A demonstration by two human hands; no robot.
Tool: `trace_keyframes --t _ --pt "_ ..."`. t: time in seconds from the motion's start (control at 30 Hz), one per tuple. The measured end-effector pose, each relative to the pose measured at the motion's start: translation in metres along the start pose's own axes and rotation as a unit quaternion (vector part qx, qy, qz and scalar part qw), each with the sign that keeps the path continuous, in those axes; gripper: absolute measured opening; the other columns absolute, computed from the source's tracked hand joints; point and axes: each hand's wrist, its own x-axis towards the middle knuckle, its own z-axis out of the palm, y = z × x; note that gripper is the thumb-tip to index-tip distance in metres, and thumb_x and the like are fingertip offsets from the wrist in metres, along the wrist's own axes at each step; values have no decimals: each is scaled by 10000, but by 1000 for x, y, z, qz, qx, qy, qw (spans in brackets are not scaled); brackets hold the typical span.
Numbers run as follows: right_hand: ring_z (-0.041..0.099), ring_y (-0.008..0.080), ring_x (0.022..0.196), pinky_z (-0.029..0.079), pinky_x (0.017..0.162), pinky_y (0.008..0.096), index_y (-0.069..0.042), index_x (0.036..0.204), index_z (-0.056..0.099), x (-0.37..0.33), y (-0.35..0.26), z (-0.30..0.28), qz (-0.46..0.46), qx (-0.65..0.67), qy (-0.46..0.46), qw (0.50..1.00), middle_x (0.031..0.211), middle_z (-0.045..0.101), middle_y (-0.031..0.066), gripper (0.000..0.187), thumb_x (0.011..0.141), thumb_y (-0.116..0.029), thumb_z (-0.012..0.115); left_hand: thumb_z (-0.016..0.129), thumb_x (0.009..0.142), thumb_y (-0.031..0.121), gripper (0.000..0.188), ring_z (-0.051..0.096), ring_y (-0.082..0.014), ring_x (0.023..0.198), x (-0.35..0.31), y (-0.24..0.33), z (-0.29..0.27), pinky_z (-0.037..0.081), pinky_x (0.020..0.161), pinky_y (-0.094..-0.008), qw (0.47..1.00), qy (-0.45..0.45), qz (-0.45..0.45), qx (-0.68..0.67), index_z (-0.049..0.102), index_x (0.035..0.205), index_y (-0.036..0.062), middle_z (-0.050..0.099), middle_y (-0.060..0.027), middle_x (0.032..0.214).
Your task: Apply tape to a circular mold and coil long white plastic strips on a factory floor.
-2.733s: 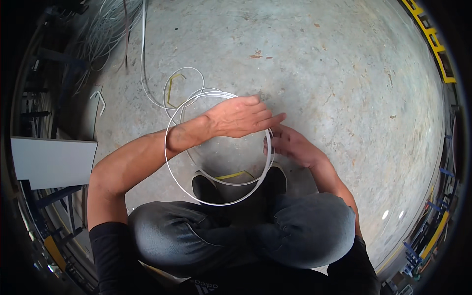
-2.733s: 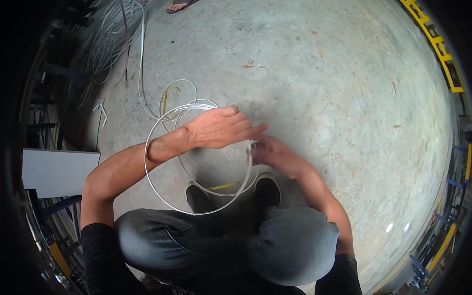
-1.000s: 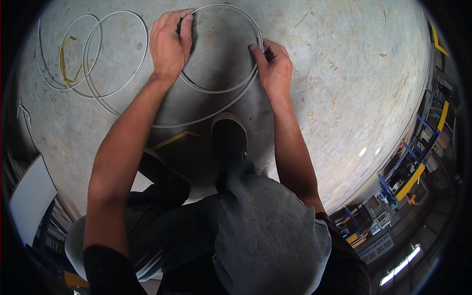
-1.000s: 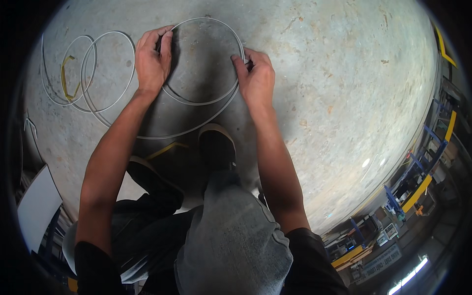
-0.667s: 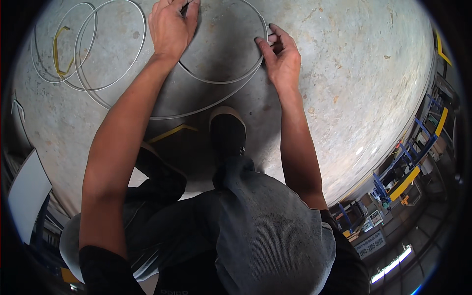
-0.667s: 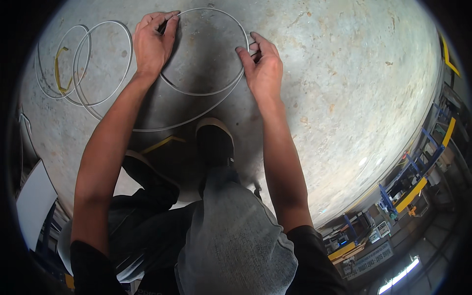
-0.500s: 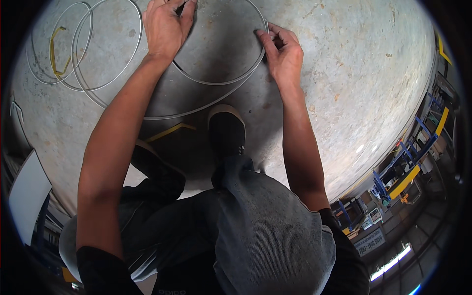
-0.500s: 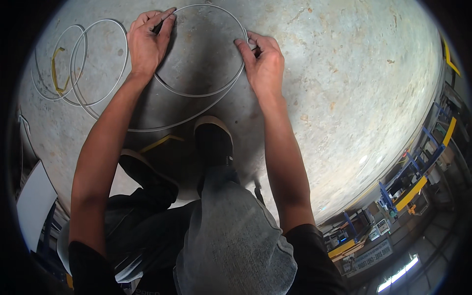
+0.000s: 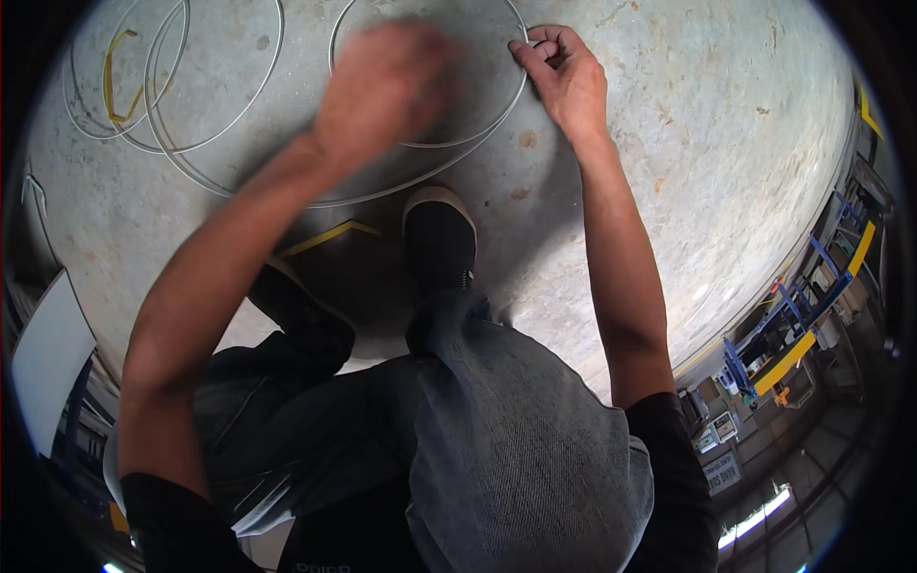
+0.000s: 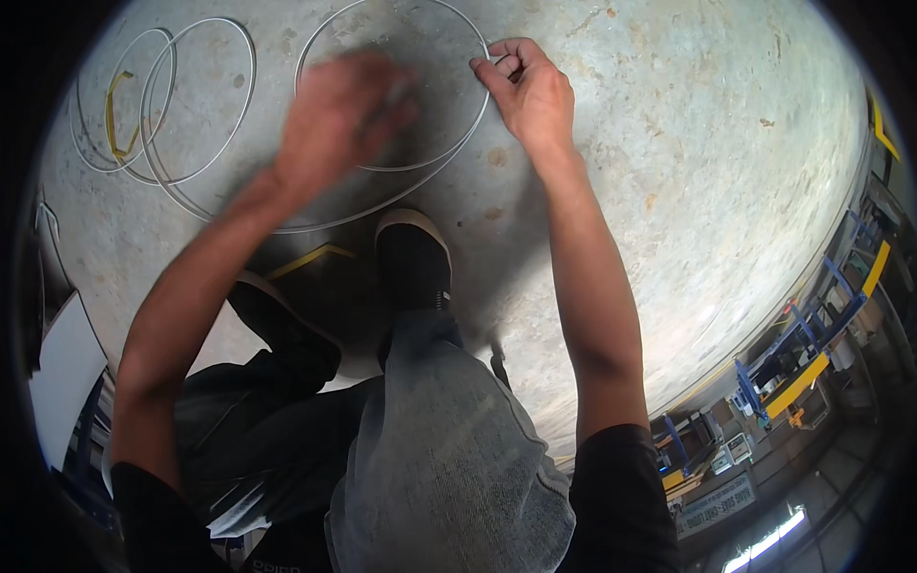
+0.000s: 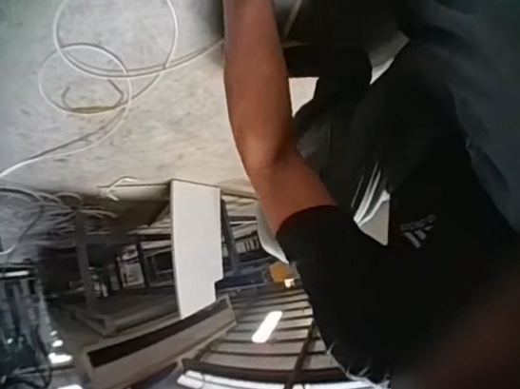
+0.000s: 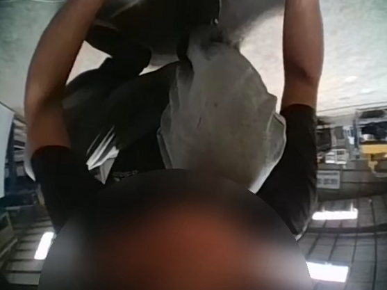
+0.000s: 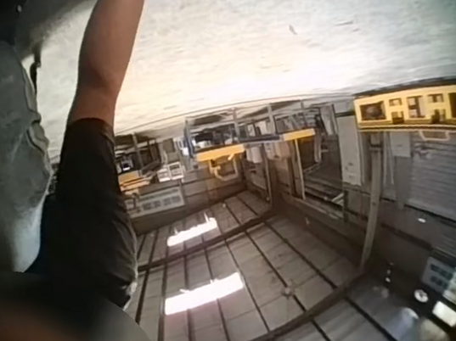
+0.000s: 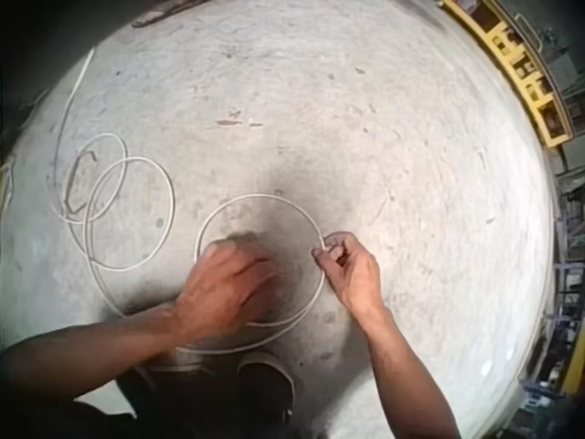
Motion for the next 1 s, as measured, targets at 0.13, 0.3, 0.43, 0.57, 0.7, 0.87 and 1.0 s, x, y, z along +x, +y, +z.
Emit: trace_keyframes --t 0.13,0.3,0.43,0.57,0.7,0.87,1.0 --pt "654 171 666 539 679 346 -52 1170 713 1 4 0 -29 3 2 1000 786 710 17 339 932 -259 837 806 870 260 483 643 -319 1066 -57 59 25 520 951 -442 992 -117 -20 -44 681 1304 87 666 -108 1148" --pt "698 227 732 559 729 370 -56 1232 720 -13 4 1 -62 19 27 998 856 721 69 306 964 -183 792 689 877 167 332 611 -251 1045 -73 40 20 497 931 -387 993 -106 -2 55 688 1202 98 631 -63 1096" --pt "719 311 1000 566 892 380 -79 1213 775 -8 23 -10 -182 -45 31 982 1120 730 140 240 1010 -199 733 761 845 175 423 623 -257 1074 -75 27 4 500 980 -405 973 -207 57 86 706 1254 86 646 -61 1126" --pt "688 333 1069 561 924 428 -149 1158 794 54 2 -13 -350 -132 -31 927 1109 732 100 216 980 -175 673 648 873 137 326 597 -223 1024 -83 22 7 496 929 -365 976 -140 121 113 715 1190 101 618 -41 1083" --pt "682 278 1112 547 977 415 -96 1253 753 88 -40 18 -380 -185 -171 890 1179 722 155 385 928 -292 814 615 896 138 404 591 -221 1043 -87 29 15 495 932 -347 971 -122 149 139 704 1288 100 610 -27 1096" --pt "656 317 1169 529 1024 429 -120 1173 778 53 -46 44 -478 -108 -144 860 1212 722 84 312 938 -59 582 590 925 176 439 630 -225 1092 -87 48 29 541 954 -356 963 -179 138 150 679 1347 91 626 -32 1135" --pt "628 387 1186 511 1033 491 -54 1292 697 -29 -47 15 -336 -58 110 934 1253 693 171 410 883 -75 712 590 934 184 419 652 -229 1065 -93 40 28 578 915 -343 967 -191 118 122 684 1333 99 630 -43 1136"
